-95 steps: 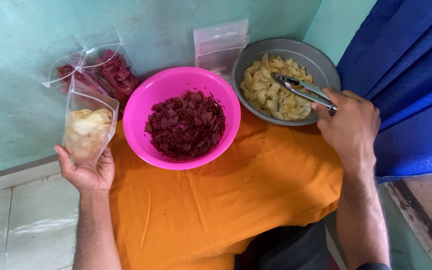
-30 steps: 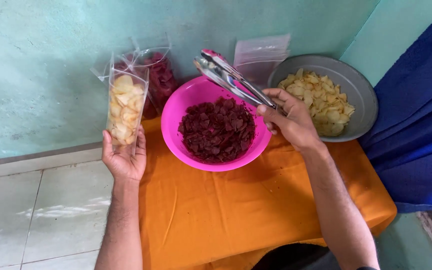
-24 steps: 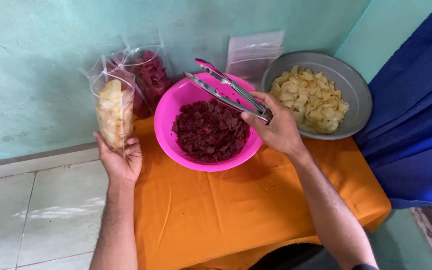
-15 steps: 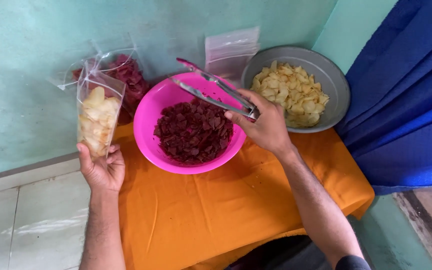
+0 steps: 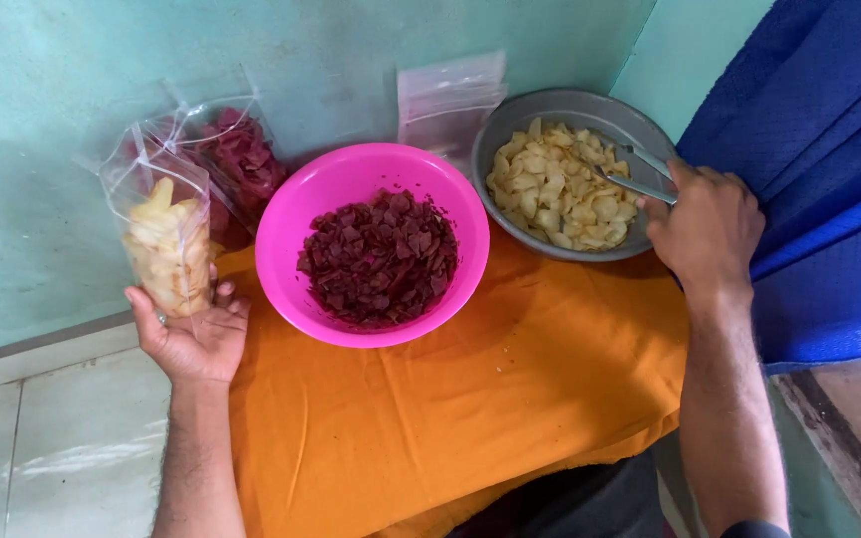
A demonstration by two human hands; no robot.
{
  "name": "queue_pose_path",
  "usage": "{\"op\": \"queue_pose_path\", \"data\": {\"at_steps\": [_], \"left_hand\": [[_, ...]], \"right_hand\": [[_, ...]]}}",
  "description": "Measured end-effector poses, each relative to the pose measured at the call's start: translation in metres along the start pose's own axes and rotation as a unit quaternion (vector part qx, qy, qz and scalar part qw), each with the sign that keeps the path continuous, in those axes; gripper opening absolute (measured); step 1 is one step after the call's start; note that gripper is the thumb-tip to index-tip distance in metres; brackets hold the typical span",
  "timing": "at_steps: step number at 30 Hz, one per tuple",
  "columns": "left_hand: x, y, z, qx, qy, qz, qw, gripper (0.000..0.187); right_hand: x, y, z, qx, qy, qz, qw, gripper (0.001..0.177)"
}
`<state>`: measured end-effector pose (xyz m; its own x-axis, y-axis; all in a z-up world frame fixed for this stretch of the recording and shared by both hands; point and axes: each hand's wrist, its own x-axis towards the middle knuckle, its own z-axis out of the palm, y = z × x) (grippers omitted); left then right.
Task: Using tongs to transfer chips from a large bowl into individual plastic bags for packaging.
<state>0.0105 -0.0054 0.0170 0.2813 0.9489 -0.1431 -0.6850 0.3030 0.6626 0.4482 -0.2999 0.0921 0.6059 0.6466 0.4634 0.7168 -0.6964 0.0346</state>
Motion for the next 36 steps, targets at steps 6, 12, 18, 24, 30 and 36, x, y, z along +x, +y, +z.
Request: {"op": "queue_pose_path", "data": {"at_steps": [6,12,18,24,30,36], "left_hand": [[0.0,0.001,-0.004,-0.024,-0.003,-0.007,1.0,0.077],[0.002,0.0,-0.005,-0.014,0.01,-0.007,1.0,0.084],[0.006,-0.002,-0.008,-0.009,-0.025,0.001,1.0,0.076],[0.013,-0.01,-0.018,0.009,-0.056,-0.025,0.998,0.068],[0.008,-0.009,-0.006,-0.036,0.005,-0.03,0.999,0.051],[0.001,-0.002,0.011,-0.044,0.001,-0.023,0.999,0.049]], "right_hand": [[0.003,-0.01,0.019,-0.07,0.034,-0.027,0.997,0.022],[0.004,-0.012,0.022,0.13,0.041,0.026,0.99,0.039],[0.006,-0.037,-0.022,0.559,-0.165,0.164,0.796,0.031],[0.005,-0.066,-0.037,0.672,-0.23,0.073,0.7,0.026],[-0.012,-0.149,-0.053,0.757,-0.239,0.079,0.604,0.03],[-0.022,-0.171,-0.061,0.714,-0.264,0.032,0.648,0.03]]}}
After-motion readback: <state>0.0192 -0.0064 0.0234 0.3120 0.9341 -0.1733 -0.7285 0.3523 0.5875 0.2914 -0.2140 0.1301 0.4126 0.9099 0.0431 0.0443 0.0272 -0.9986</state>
